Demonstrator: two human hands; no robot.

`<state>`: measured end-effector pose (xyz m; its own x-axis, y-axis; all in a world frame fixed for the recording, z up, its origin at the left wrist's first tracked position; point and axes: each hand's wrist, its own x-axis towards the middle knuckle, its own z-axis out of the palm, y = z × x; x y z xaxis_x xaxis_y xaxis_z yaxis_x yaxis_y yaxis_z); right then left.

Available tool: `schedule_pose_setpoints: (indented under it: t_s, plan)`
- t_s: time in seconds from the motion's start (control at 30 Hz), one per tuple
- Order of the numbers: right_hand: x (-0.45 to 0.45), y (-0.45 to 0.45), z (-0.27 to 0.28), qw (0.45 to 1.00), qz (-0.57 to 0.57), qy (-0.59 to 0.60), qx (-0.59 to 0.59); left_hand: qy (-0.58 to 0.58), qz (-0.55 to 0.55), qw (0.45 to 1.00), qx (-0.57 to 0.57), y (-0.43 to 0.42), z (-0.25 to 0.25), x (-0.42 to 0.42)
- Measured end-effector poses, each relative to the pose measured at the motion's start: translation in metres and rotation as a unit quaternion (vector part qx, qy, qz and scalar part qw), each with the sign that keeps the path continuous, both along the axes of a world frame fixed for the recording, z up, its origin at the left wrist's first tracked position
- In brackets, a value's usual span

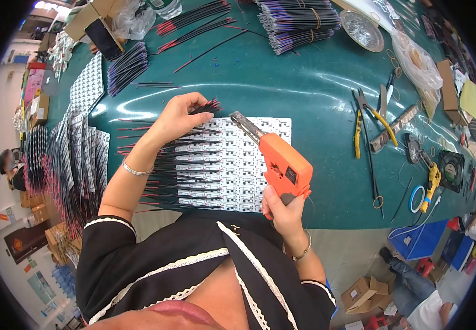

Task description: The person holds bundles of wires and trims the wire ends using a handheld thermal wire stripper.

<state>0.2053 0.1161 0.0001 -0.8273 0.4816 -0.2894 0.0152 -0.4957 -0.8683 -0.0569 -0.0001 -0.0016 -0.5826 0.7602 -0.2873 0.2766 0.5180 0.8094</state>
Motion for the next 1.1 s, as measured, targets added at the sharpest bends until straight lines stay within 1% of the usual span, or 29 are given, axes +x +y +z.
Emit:
schedule_pose_setpoints:
  t_s: [0.07, 0.17, 0.27, 0.37, 0.47, 0.77, 0.87, 0.97, 1.1]
  plan:
    - [0.000, 0.000, -0.001, 1.000, 0.005, 0.000, 0.001, -0.001, 0.002, 1.000, 0.007, -0.001, -0.002, 0.000]
    - [-0.001, -0.001, 0.002, 1.000, 0.016, -0.015, 0.021, 0.025, -0.004, 0.999, -0.027, -0.002, 0.005, 0.003]
    - [0.003, 0.000, -0.004, 0.999, 0.034, -0.016, 0.033, 0.053, -0.008, 0.999, -0.001, -0.002, 0.004, 0.009]
    - [0.002, -0.002, -0.006, 0.999, 0.026, -0.010, 0.032, 0.051, -0.002, 0.999, 0.001, -0.003, -0.008, 0.009]
    - [-0.001, -0.003, -0.003, 0.998, 0.033, -0.040, 0.046, 0.078, -0.023, 0.996, -0.042, -0.001, -0.008, 0.011]
    - [-0.006, -0.006, -0.005, 0.997, 0.021, -0.064, 0.040, 0.112, -0.023, 0.992, -0.048, 0.001, -0.008, 0.012]
    - [-0.008, -0.005, -0.004, 0.995, 0.038, -0.070, 0.056, 0.111, -0.024, 0.992, -0.058, 0.002, -0.006, 0.012]
    - [-0.007, -0.003, -0.008, 0.994, 0.056, -0.064, 0.063, 0.126, -0.025, 0.991, -0.035, 0.001, -0.010, 0.012]
    - [-0.007, -0.003, -0.007, 0.993, 0.059, -0.065, 0.073, 0.134, -0.027, 0.990, -0.037, 0.003, -0.008, 0.013]
